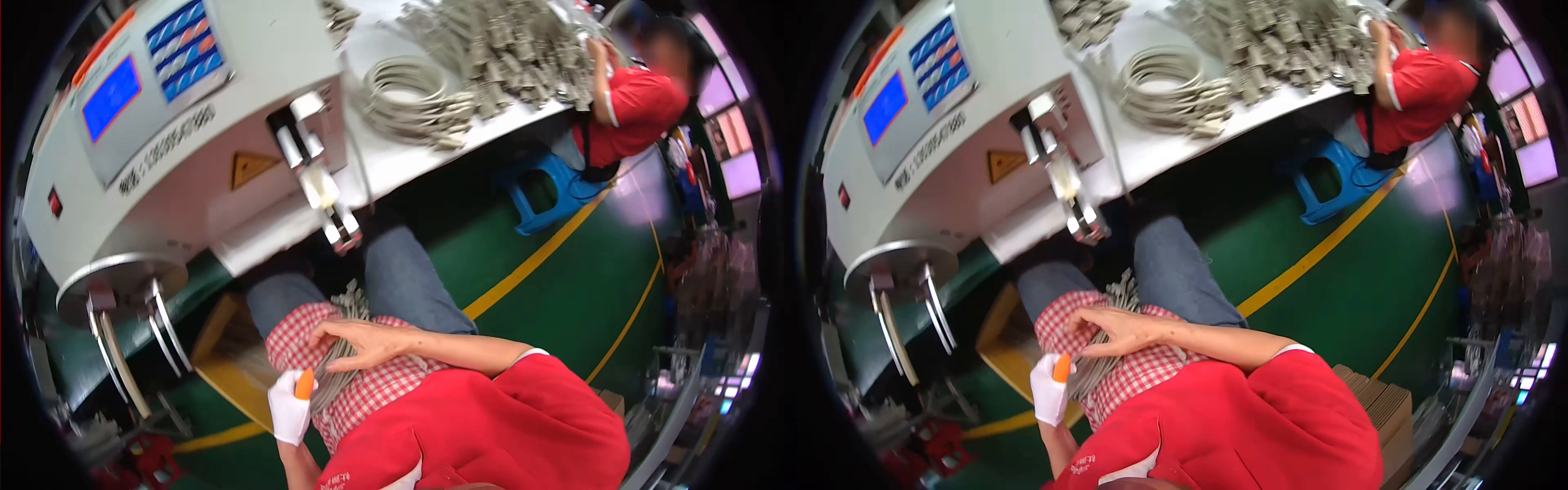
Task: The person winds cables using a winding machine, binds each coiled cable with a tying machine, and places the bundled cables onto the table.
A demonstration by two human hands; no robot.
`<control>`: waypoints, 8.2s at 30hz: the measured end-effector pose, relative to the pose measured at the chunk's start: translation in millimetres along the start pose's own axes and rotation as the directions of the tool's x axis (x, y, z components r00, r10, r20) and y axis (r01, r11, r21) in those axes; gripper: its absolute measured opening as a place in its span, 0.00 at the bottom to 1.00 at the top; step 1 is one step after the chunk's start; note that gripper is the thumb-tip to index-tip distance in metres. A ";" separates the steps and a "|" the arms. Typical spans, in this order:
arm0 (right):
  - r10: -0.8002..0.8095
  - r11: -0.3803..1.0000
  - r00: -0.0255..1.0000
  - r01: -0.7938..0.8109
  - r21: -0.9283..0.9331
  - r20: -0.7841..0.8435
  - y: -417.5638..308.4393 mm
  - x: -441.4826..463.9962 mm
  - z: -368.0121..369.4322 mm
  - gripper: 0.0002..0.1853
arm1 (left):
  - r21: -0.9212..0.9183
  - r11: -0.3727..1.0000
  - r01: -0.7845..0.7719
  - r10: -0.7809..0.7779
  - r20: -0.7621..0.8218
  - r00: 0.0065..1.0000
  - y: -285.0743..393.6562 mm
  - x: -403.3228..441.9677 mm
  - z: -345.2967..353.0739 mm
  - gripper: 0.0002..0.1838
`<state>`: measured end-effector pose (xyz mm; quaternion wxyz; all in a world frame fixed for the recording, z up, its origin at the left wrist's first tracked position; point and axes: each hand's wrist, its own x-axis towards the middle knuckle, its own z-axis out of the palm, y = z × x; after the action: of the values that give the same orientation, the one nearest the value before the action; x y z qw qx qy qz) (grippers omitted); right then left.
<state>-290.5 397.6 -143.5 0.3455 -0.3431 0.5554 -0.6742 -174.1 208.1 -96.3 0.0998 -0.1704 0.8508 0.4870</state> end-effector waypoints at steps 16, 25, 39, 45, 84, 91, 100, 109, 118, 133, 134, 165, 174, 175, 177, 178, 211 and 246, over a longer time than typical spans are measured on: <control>-0.040 0.990 0.978 0.067 -0.126 0.205 55.7 4.3 21.8 0.15 | -0.237 0.970 -0.059 0.053 -0.029 0.998 -15.1 -12.7 -0.7 0.08; -0.395 0.673 0.843 0.536 -0.510 0.365 -91.7 -15.8 14.6 0.18 | -0.437 0.899 -0.035 -0.099 -0.279 0.955 -101.7 1.8 17.4 0.25; -0.134 0.916 0.982 0.174 -0.362 0.132 17.9 9.6 3.4 0.18 | -0.272 0.853 -0.446 -0.300 -0.954 0.008 -182.4 -84.7 -257.2 0.15; 0.269 0.951 0.960 -0.277 -0.138 -0.076 90.0 -5.2 -1.7 0.16 | -0.026 0.975 -0.222 -0.036 -0.998 -0.043 -125.0 -129.0 -281.2 0.15; -0.501 0.835 0.848 0.526 -0.163 0.172 -57.0 -4.3 53.8 0.20 | -0.438 0.884 0.162 -0.466 -0.798 0.383 -175.8 -34.0 -94.7 0.19; -0.479 0.557 0.864 0.438 -0.706 0.158 15.5 20.8 29.8 0.16 | -0.533 0.841 0.091 -0.529 -0.776 0.344 -173.4 -26.4 -89.4 0.24; -0.227 0.973 0.967 0.221 -0.066 -0.117 -82.5 0.7 7.0 0.17 | -0.453 0.878 0.156 -0.477 -0.803 0.356 -170.8 -33.6 -85.6 0.19; -0.056 0.784 0.924 0.275 0.557 -0.378 27.3 16.4 13.1 0.21 | -0.492 0.865 0.094 -0.488 -0.786 0.379 -167.6 -20.6 -79.9 0.18; 0.389 0.912 0.835 -0.288 0.294 -0.388 87.0 8.7 -8.3 0.20 | -0.495 0.864 0.094 -0.487 -0.774 0.405 -168.7 -21.4 -73.1 0.22; 0.237 0.682 0.932 -0.360 -0.637 -0.273 31.8 -10.5 -15.0 0.16 | -0.481 0.869 0.114 -0.480 -0.768 0.424 -177.5 -30.3 -61.1 0.19; 0.243 0.675 0.941 -0.337 -0.656 -0.233 29.0 -11.4 -14.7 0.17 | -0.489 0.866 0.105 -0.483 -0.763 0.430 -176.6 -29.3 -59.6 0.18; 0.453 0.823 0.858 -0.507 -0.256 -0.241 39.3 -24.7 7.9 0.19 | -0.488 0.862 0.136 -0.487 -0.727 0.483 -178.2 -44.7 -49.5 0.19; 0.037 0.720 0.977 -0.171 -0.673 -0.209 42.4 -38.4 5.7 0.06 | -0.409 0.902 0.142 -0.432 -0.863 0.261 -192.0 -121.4 -136.4 0.22; -0.012 0.724 0.984 -0.114 -0.681 -0.177 44.3 -40.8 3.8 0.05 | -0.400 0.911 0.095 -0.411 -0.885 0.218 -181.5 -129.3 -147.2 0.22; -0.080 0.634 0.994 -0.012 -0.773 -0.081 41.5 -38.5 -5.8 0.06 | -0.385 0.921 0.061 -0.390 -0.908 0.152 -160.7 -140.2 -163.6 0.22; -0.110 0.583 0.994 0.042 -0.812 -0.027 35.6 -33.5 -9.2 0.06 | -0.324 0.943 0.081 -0.333 -0.930 0.155 -161.1 -144.9 -172.4 0.21; -0.453 0.659 0.878 0.447 -0.605 0.155 -173.7 141.5 52.4 0.11 | 0.106 0.942 -0.319 0.325 -0.528 0.784 65.7 -29.0 -216.9 0.06; -0.627 0.589 0.779 0.450 -0.671 -0.027 -144.7 112.6 20.0 0.20 | -0.185 0.897 -0.401 0.065 -0.843 0.534 -79.4 59.5 -198.1 0.17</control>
<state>-345.0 312.9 11.0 -0.0893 -0.4991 0.6562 -0.5589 -199.0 -11.3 -79.2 -0.4055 -0.2737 0.7101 0.5064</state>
